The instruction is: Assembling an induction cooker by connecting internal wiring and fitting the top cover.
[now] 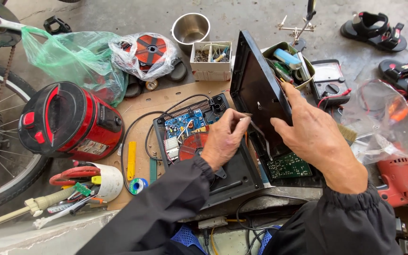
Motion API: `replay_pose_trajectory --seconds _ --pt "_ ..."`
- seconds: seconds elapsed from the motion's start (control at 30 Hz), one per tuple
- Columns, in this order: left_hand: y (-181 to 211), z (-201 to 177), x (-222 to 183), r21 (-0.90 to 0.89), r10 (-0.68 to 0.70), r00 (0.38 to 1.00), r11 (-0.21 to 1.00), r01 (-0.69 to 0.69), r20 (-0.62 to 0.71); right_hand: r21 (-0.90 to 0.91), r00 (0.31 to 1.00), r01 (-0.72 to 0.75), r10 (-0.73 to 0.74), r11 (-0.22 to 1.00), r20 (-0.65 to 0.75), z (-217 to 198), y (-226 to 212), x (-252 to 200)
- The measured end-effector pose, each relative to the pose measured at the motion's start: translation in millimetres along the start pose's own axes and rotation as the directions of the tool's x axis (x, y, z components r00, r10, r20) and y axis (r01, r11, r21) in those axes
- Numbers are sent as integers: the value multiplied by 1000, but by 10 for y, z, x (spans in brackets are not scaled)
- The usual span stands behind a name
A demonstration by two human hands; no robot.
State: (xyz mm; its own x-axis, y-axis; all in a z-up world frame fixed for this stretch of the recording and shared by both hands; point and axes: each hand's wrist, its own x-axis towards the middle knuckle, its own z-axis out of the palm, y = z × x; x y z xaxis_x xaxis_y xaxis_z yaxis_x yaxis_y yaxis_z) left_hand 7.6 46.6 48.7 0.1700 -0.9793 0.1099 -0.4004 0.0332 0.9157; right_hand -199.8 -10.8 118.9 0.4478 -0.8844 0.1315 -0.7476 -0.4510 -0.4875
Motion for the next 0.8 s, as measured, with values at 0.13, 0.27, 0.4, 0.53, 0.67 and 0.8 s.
replay_pose_trajectory --seconds 0.13,0.27,0.4,0.53,0.67,0.8 --pt "-108 277 -61 -336 -36 998 942 16 -52 -5 999 -37 37 999 -35 40 59 -233" --pt "-126 486 -99 -414 -105 979 910 24 -175 -19 924 -316 312 949 223 -167 -133 -250" --pt "-194 448 -102 -302 -36 976 953 -31 -214 -26 934 -301 301 953 192 -117 -80 -305" --pt "-388 305 -89 1 48 983 999 -48 -177 -12 942 -298 296 955 162 -63 -109 -335" --pt "-613 173 -134 94 -106 956 986 137 -275 -25 931 -321 321 947 172 -43 -66 -321" --pt "-861 145 -268 -75 -253 890 967 242 -380 -75 917 -342 350 937 190 4 59 -306"
